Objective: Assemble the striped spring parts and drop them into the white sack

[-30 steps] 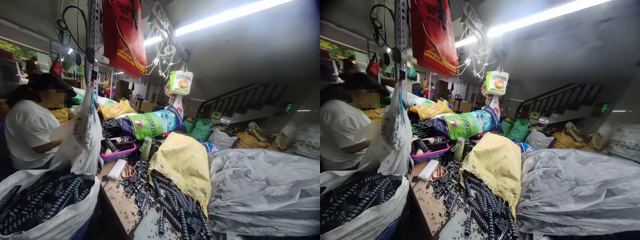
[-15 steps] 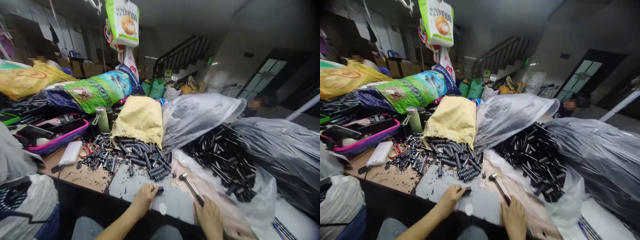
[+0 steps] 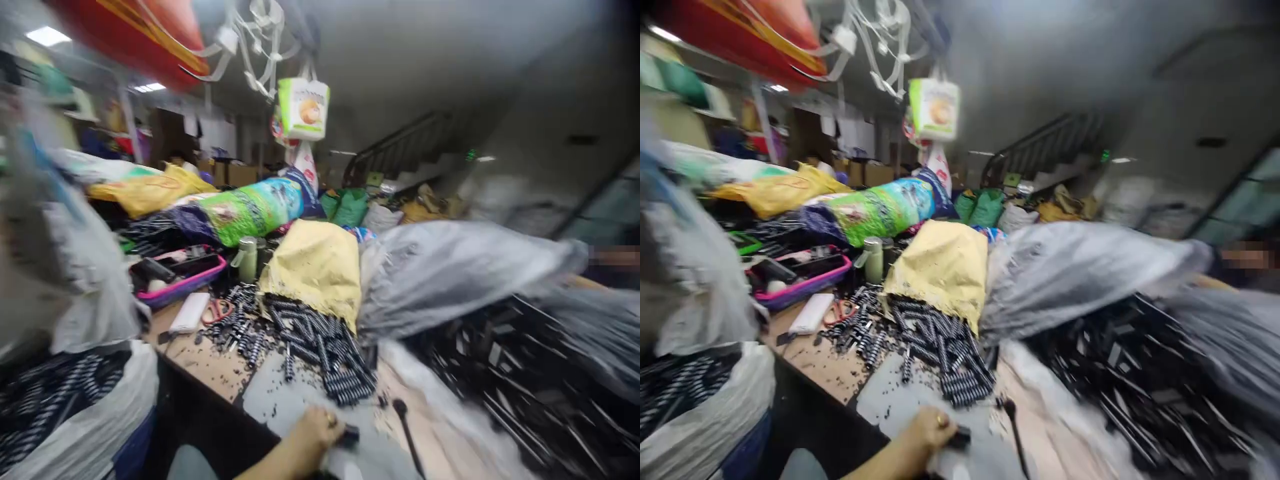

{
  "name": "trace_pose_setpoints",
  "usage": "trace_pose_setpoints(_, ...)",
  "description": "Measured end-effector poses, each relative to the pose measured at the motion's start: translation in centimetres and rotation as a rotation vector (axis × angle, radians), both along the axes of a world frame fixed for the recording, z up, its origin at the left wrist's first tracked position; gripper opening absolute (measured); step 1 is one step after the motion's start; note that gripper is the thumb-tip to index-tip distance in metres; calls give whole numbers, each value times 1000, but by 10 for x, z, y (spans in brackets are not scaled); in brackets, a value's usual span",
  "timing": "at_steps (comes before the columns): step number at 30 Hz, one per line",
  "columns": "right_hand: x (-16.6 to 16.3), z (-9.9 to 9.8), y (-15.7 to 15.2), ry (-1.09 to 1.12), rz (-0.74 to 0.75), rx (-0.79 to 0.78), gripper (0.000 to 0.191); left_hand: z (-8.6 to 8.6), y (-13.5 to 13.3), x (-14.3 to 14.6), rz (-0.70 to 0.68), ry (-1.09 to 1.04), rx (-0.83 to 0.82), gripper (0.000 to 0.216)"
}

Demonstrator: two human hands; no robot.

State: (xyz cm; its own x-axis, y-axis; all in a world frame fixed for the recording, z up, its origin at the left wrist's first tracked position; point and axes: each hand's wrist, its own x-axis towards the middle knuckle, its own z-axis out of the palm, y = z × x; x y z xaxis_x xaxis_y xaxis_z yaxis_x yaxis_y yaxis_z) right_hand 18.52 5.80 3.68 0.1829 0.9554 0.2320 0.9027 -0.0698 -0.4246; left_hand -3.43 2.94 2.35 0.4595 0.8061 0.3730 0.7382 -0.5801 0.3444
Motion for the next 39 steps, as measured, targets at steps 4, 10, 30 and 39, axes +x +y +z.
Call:
trace_pose_setpoints(4,17,3,-91,176,198,-297,46,10,-5,-2,-38,184,-68,41)
trace_pose_setpoints(10,-15,41,-110,289,174,-410,37,16,-11,-7,0,180,-42,42)
trace_pose_setpoints(30,-40,76,-120,444,236,-284,34,10,-15,2,19,245,-8,44)
trace_pose_setpoints(39,-70,90,-107,306,392,-299,35,-11,-35,46,70,174,-9,76)
